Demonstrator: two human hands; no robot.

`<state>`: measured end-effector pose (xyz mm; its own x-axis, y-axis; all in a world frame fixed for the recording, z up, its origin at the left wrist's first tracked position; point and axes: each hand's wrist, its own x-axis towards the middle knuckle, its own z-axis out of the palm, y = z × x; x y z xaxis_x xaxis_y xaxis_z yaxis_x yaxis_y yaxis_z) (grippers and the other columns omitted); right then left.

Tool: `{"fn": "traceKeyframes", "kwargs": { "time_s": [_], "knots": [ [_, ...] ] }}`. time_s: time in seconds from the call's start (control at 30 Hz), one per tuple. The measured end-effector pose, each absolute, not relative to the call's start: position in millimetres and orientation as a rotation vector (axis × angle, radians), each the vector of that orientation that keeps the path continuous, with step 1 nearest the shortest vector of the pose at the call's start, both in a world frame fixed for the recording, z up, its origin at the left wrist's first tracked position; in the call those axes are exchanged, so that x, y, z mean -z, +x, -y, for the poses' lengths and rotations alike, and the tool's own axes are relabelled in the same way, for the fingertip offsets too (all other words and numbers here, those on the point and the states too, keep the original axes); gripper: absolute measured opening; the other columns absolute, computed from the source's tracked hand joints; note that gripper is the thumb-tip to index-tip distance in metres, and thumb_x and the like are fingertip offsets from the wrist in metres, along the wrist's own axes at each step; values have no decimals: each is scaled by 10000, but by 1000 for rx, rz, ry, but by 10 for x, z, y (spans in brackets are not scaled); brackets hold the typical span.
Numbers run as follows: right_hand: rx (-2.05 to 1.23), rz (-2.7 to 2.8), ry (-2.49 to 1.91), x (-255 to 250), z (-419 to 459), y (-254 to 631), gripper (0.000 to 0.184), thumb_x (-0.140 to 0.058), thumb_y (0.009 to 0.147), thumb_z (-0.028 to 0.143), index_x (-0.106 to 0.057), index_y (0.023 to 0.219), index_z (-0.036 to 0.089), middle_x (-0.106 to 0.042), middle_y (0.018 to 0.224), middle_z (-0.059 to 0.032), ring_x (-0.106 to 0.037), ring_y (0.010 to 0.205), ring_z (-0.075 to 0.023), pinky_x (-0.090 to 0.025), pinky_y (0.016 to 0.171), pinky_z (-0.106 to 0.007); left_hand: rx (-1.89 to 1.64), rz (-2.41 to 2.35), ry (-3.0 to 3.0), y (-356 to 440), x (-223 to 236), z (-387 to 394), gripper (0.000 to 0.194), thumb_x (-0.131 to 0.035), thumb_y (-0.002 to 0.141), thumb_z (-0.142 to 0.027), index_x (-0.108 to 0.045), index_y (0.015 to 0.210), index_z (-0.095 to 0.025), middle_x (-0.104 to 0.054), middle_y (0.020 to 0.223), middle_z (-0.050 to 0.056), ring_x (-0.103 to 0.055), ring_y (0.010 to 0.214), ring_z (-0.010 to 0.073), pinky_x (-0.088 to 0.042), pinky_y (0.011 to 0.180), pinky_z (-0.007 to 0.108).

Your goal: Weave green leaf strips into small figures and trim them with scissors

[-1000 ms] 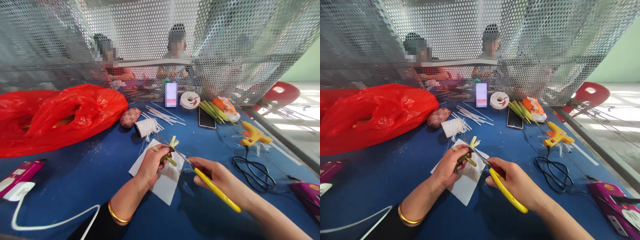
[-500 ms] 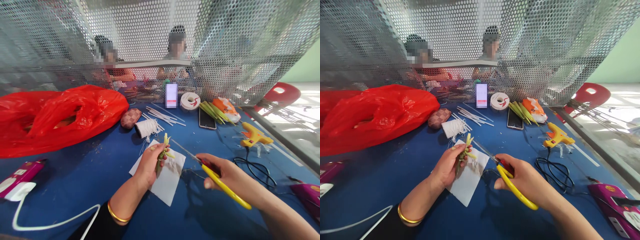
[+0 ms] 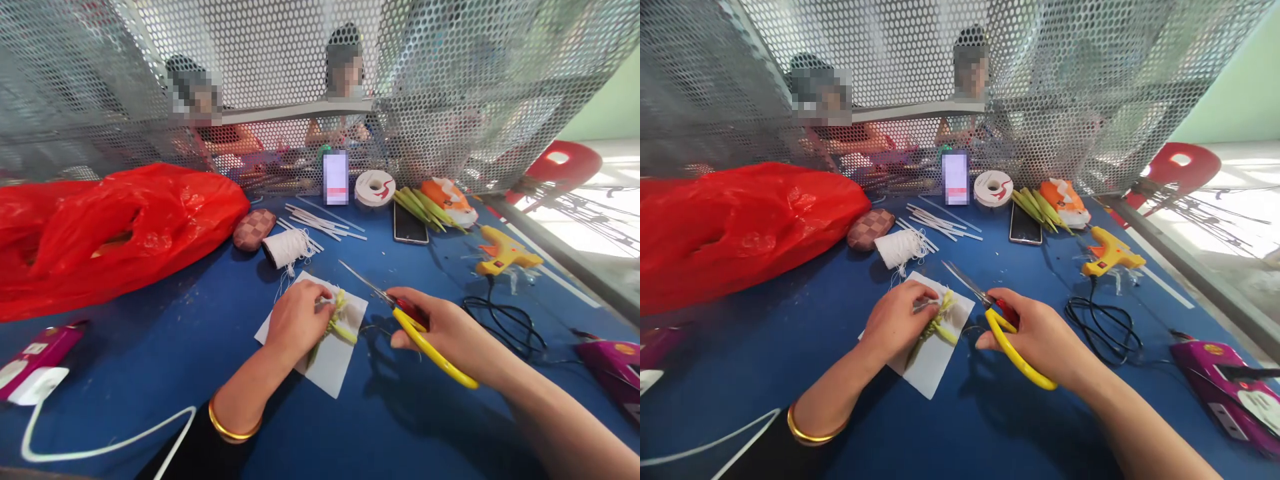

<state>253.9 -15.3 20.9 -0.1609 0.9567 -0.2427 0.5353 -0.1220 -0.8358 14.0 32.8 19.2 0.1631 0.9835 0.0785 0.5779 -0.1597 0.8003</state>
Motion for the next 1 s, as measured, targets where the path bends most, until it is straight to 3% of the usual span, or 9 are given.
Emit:
{"fn": "traceKeyframes", "kwargs": {
  "time_s": [0.07,0.23,0.33,0.53,0.8,1.0],
  "knots": [
    [-1189,1707,-1662,-216,153,2544,605,-746,692,521,-575,1224,290,-543,717,34,-495,618,-157,-431,567,-260,-898,-1463,1905,171,-205,-305,71,-682,716,-196,-721,718,-255,-679,833,50,-555,799,220,-365,694,300],
    [-1065,1739,-1726,-207,151,2563,607,-757,677,522,-582,1217,308,-549,704,35,-507,631,-167,-427,562,-263,-785,-1482,2109,225,-140,-242,105,-782,643,-246,-689,692,-240,-614,731,42,-511,723,214,-306,645,287],
    [-1001,1795,-1751,-220,150,2540,599,-744,687,537,-586,1215,302,-568,693,33,-517,625,-172,-423,553,-263,-758,-1508,2255,232,-74,-210,51,-720,708,-238,-673,691,-229,-603,706,43,-508,698,207,-273,618,289],
    [-888,1926,-1802,-283,147,2461,588,-738,686,516,-609,1208,278,-630,722,20,-550,631,-176,-437,582,-267,-741,-1618,2258,248,-35,-188,191,-577,788,-155,-660,630,-224,-614,660,39,-488,607,178,-220,562,288],
    [-879,1926,-1739,-260,139,2443,541,-702,715,470,-613,1202,253,-629,732,18,-549,621,-167,-442,564,-258,-576,-1657,2033,215,-85,-229,130,-586,806,-230,-704,754,-237,-703,777,28,-591,695,194,-324,602,290],
    [-804,1997,-1716,-216,234,2528,619,-769,664,495,-609,1215,264,-618,723,30,-568,606,-160,-460,550,-250,-542,-1691,1971,187,-109,-225,124,-562,800,-238,-676,754,-224,-698,754,5,-604,693,172,-366,611,286]
  ]
}}
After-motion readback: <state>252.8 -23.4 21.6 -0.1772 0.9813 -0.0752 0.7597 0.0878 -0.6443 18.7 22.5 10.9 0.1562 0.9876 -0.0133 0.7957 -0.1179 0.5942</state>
